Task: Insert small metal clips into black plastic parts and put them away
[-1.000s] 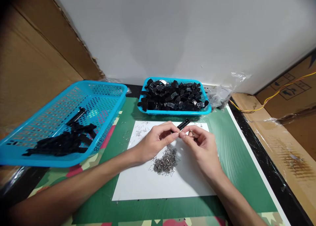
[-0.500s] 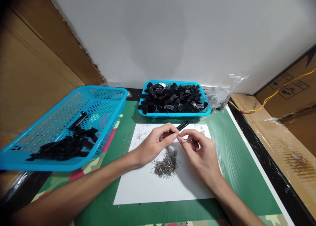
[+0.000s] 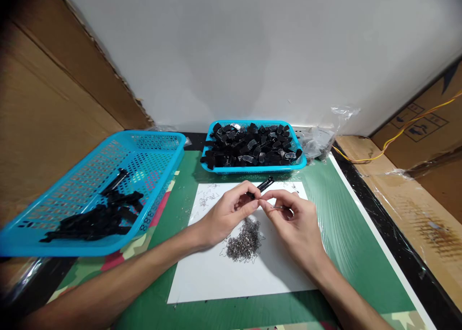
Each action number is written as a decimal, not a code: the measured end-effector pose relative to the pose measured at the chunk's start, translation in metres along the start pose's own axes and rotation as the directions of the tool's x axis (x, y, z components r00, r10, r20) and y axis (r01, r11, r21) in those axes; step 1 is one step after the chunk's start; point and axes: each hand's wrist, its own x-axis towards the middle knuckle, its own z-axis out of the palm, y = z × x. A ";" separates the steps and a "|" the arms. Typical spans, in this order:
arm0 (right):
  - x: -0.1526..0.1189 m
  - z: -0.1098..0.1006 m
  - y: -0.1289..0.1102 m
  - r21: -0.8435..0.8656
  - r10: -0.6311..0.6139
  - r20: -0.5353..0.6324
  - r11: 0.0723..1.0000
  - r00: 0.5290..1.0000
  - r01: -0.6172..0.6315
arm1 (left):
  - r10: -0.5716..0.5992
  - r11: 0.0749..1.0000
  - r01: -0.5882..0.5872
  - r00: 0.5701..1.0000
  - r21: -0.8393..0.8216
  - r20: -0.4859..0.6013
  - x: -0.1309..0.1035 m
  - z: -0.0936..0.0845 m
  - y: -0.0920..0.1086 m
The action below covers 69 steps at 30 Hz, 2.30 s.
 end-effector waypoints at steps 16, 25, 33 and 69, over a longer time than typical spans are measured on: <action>0.008 -0.008 0.006 -0.360 -0.390 0.066 0.849 0.918 0.387 | 0.031 0.985 -0.014 0.995 0.171 -0.097 -0.002 0.004 0.000; 0.009 -0.014 0.005 -0.236 -0.151 0.145 0.954 0.978 0.182 | 0.039 0.972 -0.026 0.998 0.234 -0.050 -0.002 0.002 -0.004; 0.015 -0.031 0.011 -0.222 -0.064 0.008 0.973 0.998 0.065 | 0.186 0.899 -0.177 0.982 0.401 0.018 -0.004 0.006 -0.006; 0.022 -0.030 0.025 -0.417 0.032 0.224 0.907 0.974 0.066 | 0.248 0.753 -0.300 0.954 0.585 0.170 0.002 0.011 -0.017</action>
